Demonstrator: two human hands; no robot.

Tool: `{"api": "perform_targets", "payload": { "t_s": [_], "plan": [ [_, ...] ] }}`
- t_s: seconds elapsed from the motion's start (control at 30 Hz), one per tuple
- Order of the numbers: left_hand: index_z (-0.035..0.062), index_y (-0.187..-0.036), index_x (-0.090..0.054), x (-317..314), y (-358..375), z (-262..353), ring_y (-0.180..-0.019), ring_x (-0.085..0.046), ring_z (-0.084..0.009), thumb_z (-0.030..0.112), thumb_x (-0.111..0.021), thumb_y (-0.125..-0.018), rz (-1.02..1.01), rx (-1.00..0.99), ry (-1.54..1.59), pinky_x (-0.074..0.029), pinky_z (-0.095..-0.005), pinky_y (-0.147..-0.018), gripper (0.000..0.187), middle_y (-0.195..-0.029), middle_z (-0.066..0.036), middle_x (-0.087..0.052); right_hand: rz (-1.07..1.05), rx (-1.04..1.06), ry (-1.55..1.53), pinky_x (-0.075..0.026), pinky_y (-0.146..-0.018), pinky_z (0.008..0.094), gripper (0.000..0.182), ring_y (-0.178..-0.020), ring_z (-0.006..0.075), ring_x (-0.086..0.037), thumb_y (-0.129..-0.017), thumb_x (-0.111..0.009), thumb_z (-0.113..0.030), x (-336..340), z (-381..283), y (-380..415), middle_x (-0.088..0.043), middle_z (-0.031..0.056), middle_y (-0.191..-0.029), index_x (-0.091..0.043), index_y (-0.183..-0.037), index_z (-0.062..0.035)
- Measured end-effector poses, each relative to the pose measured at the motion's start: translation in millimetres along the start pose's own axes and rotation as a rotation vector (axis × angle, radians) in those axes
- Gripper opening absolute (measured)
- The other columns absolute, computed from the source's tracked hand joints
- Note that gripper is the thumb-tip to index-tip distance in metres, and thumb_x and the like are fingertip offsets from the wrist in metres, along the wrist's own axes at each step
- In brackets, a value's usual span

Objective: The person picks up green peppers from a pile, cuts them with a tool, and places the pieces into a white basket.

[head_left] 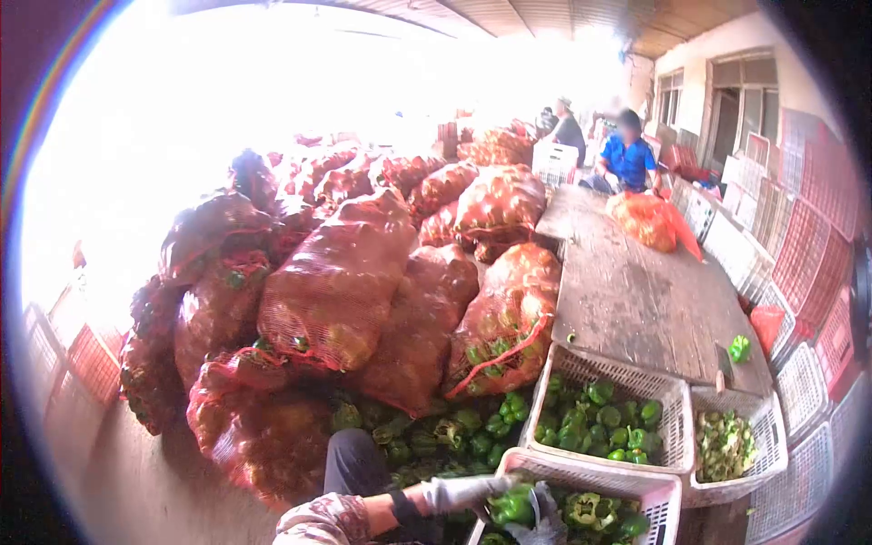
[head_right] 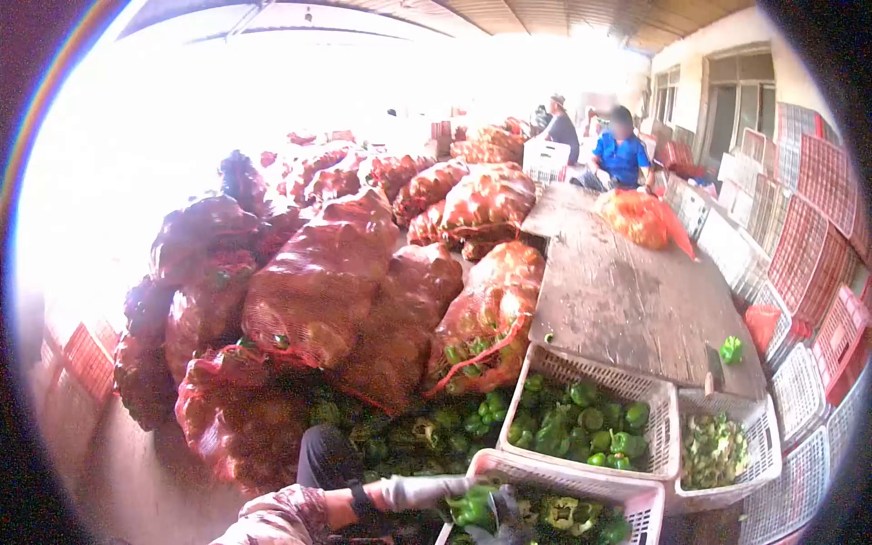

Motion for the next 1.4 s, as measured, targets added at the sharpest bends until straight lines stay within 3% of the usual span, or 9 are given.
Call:
{"api": "perform_targets", "payload": {
  "t_s": [0.1, 0.3, 0.4, 0.47, 0.53, 0.83, 0.97, 1.17, 1.4],
  "plan": [
    [0.0069, -0.152, -0.002, -36.6, 8.7, -0.1, -0.139, -0.025, -0.0168, 0.044, -0.049, -0.096, -0.198, -0.234, -0.184, -0.017, -0.0301, -0.115, 0.082, -0.153, -0.011, -0.025, 0.242, -0.466, -1.052, -0.047, -0.091, 0.0340, 0.051, -0.106, 0.0245, -0.056, -0.092, -0.059, -0.009, -17.0, 34.2, 48.8, -0.052, 0.0122, -0.132, -0.042, -0.139, -0.0037],
    [0.0031, -0.148, -0.019, -103.6, 11.2, -2.3, -0.127, -0.044, -0.0287, 0.028, -0.077, -0.077, 0.374, -0.777, -0.834, -0.036, -0.0378, -0.106, 0.095, -0.138, -0.022, -0.042, 0.241, -0.549, -0.011, -0.050, -0.075, 0.0353, 0.038, -0.090, 0.0204, -0.063, -0.091, -0.057, -0.016, -28.3, 112.2, 74.6, -0.066, 0.0095, -0.109, -0.056, -0.127, -0.0054],
    [0.0021, -0.142, -0.029, -120.7, 21.1, 11.3, -0.123, -0.047, -0.0283, 0.020, -0.082, -0.070, 0.541, -0.856, -0.701, -0.039, -0.0378, -0.103, 0.091, -0.132, -0.017, -0.047, 0.512, -0.556, -0.375, -0.050, -0.070, 0.0329, 0.036, -0.079, 0.0170, -0.062, -0.087, -0.066, -0.016, 17.3, 5.5, 83.9, -0.068, 0.0066, -0.096, -0.060, -0.121, -0.0036],
    [0.0023, -0.141, -0.030, -112.1, 12.3, -5.1, -0.121, -0.047, -0.0243, 0.018, -0.079, -0.072, 0.382, -0.635, -0.109, -0.038, -0.0360, -0.103, 0.086, -0.131, -0.014, -0.047, 0.364, -0.887, -0.415, -0.050, -0.066, 0.0330, 0.027, -0.073, 0.0173, -0.063, -0.090, -0.065, -0.018, 50.7, -48.8, 71.1, -0.069, 0.0063, -0.087, -0.063, -0.113, -0.0037],
    [0.0054, -0.141, -0.032, -107.2, 12.8, -9.2, -0.117, -0.049, -0.0212, 0.035, -0.080, -0.073, 0.268, -0.715, 0.138, -0.041, -0.0348, -0.101, 0.089, -0.130, -0.009, -0.047, 0.488, -0.521, -0.234, -0.050, -0.064, 0.0350, 0.021, -0.070, 0.0238, -0.065, -0.093, -0.059, -0.020, 57.2, -39.7, 84.0, -0.069, 0.0108, -0.085, -0.065, -0.107, -0.0051],
    [0.0058, -0.145, -0.025, -106.5, 26.5, -12.4, -0.131, -0.034, -0.0267, 0.026, -0.080, -0.073, 0.357, -0.706, -0.373, -0.029, -0.0381, -0.109, 0.094, -0.144, -0.015, -0.033, 0.136, -0.451, 0.119, -0.046, -0.055, 0.0444, 0.021, -0.063, 0.0351, -0.061, -0.091, -0.059, -0.024, 46.8, -64.1, 78.9, -0.059, 0.0175, -0.068, -0.066, -0.090, -0.0042],
    [0.0023, -0.143, -0.030, -110.5, 27.1, -11.2, -0.127, -0.040, -0.0217, 0.025, -0.076, -0.078, 0.582, -0.882, -0.492, -0.032, -0.0346, -0.107, 0.083, -0.136, -0.014, -0.041, -0.166, -0.678, 0.114, -0.047, -0.086, 0.0371, 0.048, -0.106, 0.0269, -0.055, -0.095, -0.056, -0.025, 17.3, -27.8, 100.0, -0.054, 0.0155, -0.127, -0.045, -0.136, -0.0038],
    [0.0040, -0.139, -0.035, -71.2, 15.7, 7.7, -0.126, -0.041, -0.0249, 0.032, -0.068, -0.084, 0.601, -0.827, 0.173, -0.031, -0.0335, -0.107, 0.070, -0.134, -0.014, -0.044, 0.023, -0.520, -0.155, -0.045, -0.089, 0.0413, 0.050, -0.111, 0.0282, -0.052, -0.095, -0.053, -0.030, 20.0, -15.3, 80.6, -0.051, 0.0152, -0.130, -0.043, -0.138, -0.0051],
    [0.0057, -0.131, -0.041, -125.8, 4.2, -5.6, -0.112, -0.052, -0.0231, 0.037, -0.072, -0.080, 0.149, -0.612, -0.228, -0.043, -0.0360, -0.096, 0.068, -0.123, -0.013, -0.050, 0.156, -0.569, -0.534, -0.043, -0.092, 0.0462, 0.054, -0.117, 0.0298, -0.047, -0.095, -0.049, -0.037, 27.2, 10.8, 45.6, -0.047, 0.0149, -0.135, -0.041, -0.139, -0.0067]
  ]
}}
Point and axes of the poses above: each hand's wrist, its own y-axis away from the middle knuckle, its own x-axis out of the back of the hand, z = x × y, the point moved 4 cm from there along -y, towards the middle knuckle
